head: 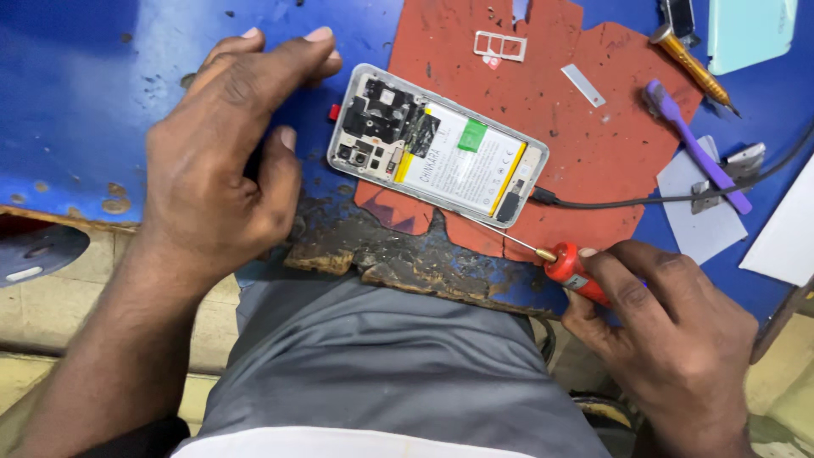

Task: The person uses a red electric screwdriver to remove screws from the back cover of a disassembled smartphone, then pries off the back cover and sets it aside. They then pick up a small camera module component and work on it with their fingers on the work mat.

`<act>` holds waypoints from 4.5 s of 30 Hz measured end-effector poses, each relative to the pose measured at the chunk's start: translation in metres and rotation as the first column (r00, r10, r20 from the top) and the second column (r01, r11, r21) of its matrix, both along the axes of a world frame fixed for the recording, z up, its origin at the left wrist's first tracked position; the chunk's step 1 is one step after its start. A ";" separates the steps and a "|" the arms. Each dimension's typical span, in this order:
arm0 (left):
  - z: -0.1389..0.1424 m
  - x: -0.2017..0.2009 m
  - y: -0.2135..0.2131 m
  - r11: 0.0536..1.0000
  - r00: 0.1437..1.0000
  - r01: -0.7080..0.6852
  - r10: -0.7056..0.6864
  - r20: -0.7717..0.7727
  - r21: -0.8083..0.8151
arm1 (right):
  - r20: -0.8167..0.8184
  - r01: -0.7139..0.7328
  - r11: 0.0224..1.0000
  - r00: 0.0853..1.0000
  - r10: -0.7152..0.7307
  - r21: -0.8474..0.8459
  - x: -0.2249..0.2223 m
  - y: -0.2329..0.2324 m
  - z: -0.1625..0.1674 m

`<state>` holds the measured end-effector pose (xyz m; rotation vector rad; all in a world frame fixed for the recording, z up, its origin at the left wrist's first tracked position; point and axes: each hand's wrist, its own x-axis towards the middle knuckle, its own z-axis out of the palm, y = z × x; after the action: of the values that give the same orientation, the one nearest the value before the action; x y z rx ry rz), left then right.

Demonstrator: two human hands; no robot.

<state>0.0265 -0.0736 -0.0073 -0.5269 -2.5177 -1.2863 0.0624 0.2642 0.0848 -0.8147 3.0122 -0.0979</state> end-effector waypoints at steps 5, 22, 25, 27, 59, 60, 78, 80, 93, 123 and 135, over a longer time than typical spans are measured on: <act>-0.004 0.006 -0.006 0.992 0.999 -0.013 0.008 0.037 0.127 | -0.011 0.000 0.999 1.000 0.000 0.043 -0.001 -0.019 0.002; -0.007 0.004 -0.033 0.972 0.998 0.025 -0.036 0.041 0.235 | 0.019 0.002 0.998 1.000 -0.004 0.060 -0.009 -0.069 0.002; -0.007 0.004 -0.039 0.973 0.997 0.021 -0.038 0.066 0.229 | 0.011 -0.010 0.999 1.000 0.010 0.052 -0.012 -0.076 0.000; -0.008 0.003 -0.043 0.971 0.997 0.028 -0.044 0.063 0.236 | 0.003 -0.016 0.998 1.000 0.016 0.056 -0.013 -0.082 0.000; -0.005 0.000 -0.088 0.971 0.994 0.075 -0.091 0.062 0.228 | -0.019 -0.021 0.999 1.000 0.021 -0.041 -0.018 -0.166 -0.009; -0.005 0.000 -0.088 0.971 0.994 0.075 -0.092 0.064 0.228 | -0.016 -0.011 0.998 1.000 0.010 -0.056 -0.017 -0.167 -0.010; 0.062 -0.006 -0.038 0.840 0.810 0.453 -0.528 -0.256 -0.299 | 0.166 0.050 0.913 0.986 0.019 -0.405 0.006 -0.058 0.010; 0.064 -0.005 -0.034 0.769 0.749 0.565 -0.630 -0.203 -0.299 | 0.151 -0.014 0.916 0.985 0.082 -0.402 0.005 -0.045 0.010; 0.038 -0.008 -0.079 0.985 0.977 0.148 -0.159 -0.141 -0.084 | 0.015 0.266 0.910 0.961 -0.276 -0.319 0.003 0.049 0.017; 0.030 -0.040 0.067 0.900 0.946 0.322 -0.316 0.072 -0.293 | -0.131 0.374 0.927 0.921 -0.366 0.038 -0.011 -0.032 0.024; 0.028 -0.045 0.057 0.884 0.937 0.344 -0.343 0.062 -0.316 | -0.166 0.500 0.865 0.857 -0.488 0.038 -0.001 -0.053 0.022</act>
<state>-0.0185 -0.0161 0.0204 -1.0877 -2.7403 -0.9706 0.0611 0.2111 0.1068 -0.0192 3.2632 0.0838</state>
